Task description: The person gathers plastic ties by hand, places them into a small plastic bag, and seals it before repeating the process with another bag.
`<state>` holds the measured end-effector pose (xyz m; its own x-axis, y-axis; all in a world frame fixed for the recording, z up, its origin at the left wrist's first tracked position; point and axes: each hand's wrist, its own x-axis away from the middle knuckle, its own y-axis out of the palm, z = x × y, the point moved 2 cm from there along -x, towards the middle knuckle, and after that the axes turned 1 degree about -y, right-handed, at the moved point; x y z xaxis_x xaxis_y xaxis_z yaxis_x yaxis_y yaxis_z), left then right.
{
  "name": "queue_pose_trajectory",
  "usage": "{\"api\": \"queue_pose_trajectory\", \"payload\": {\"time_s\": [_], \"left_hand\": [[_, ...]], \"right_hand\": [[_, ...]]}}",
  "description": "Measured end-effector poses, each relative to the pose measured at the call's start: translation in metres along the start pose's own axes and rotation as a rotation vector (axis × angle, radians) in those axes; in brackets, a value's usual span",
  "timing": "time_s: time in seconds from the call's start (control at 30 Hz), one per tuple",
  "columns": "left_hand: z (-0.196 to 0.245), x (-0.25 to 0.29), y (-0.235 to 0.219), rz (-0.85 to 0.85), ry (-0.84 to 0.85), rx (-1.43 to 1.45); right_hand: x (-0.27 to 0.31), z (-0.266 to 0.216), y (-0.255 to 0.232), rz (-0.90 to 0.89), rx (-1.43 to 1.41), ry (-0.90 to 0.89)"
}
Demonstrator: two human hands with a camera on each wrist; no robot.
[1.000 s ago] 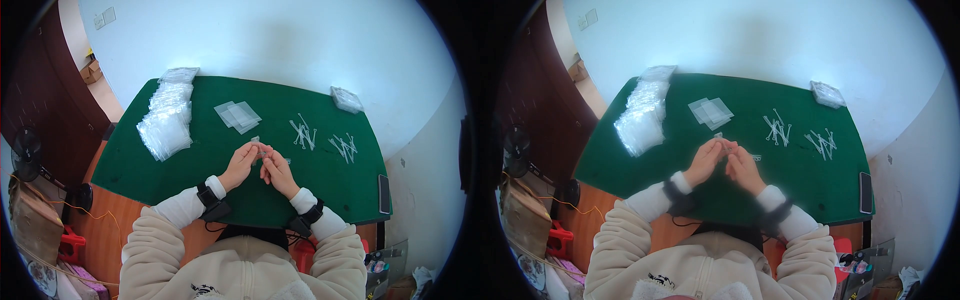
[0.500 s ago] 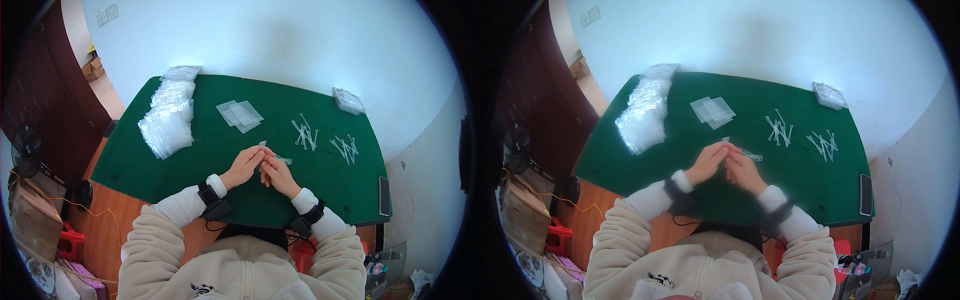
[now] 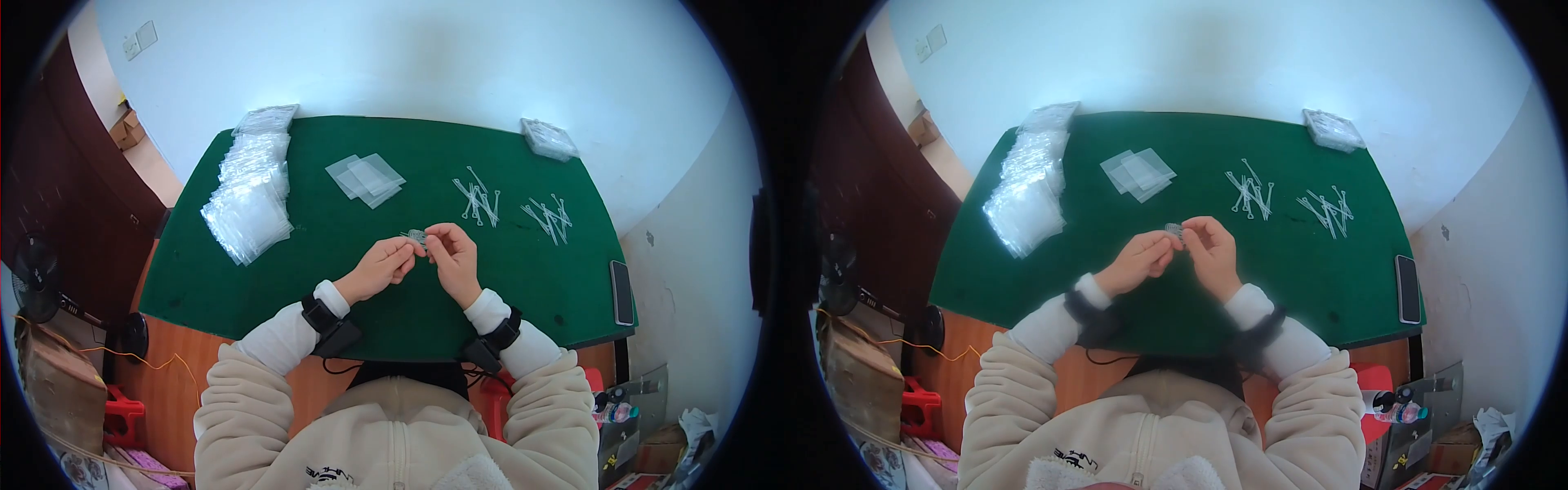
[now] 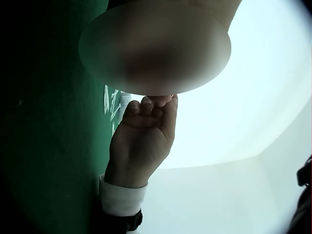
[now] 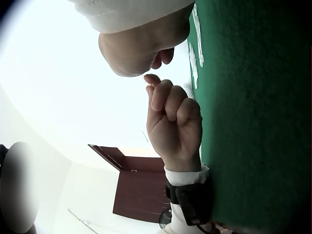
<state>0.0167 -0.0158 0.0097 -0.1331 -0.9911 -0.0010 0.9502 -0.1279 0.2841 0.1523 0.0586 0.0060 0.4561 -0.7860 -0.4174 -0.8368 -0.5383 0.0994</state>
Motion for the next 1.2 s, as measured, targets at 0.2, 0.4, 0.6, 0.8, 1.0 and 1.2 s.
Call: {"api": "queue_pose_trajectory", "payload": {"time_s": [0.2, 0.4, 0.6, 0.8, 1.0, 1.2], "left_hand": [[0.0, 0.001, 0.0, -0.076, -0.057, -0.019], [0.003, 0.003, 0.003, -0.073, -0.083, 0.023], [-0.003, -0.001, 0.0, -0.05, -0.066, -0.021], [0.001, -0.007, -0.028, 0.238, 0.027, 0.126], [0.0, -0.011, -0.053, 0.419, 0.109, 0.245], [-0.002, -0.011, -0.047, 0.346, 0.098, 0.184]], "right_hand": [[0.001, -0.004, 0.004, 0.006, -0.039, 0.002], [-0.001, -0.006, 0.003, -0.025, -0.019, -0.075], [-0.002, -0.002, 0.0, -0.034, -0.03, -0.018], [-0.023, -0.003, -0.022, -0.02, 0.422, -0.088], [-0.026, 0.007, -0.035, -0.228, 0.998, -0.325], [-0.026, 0.006, -0.033, -0.232, 0.995, -0.306]]}}
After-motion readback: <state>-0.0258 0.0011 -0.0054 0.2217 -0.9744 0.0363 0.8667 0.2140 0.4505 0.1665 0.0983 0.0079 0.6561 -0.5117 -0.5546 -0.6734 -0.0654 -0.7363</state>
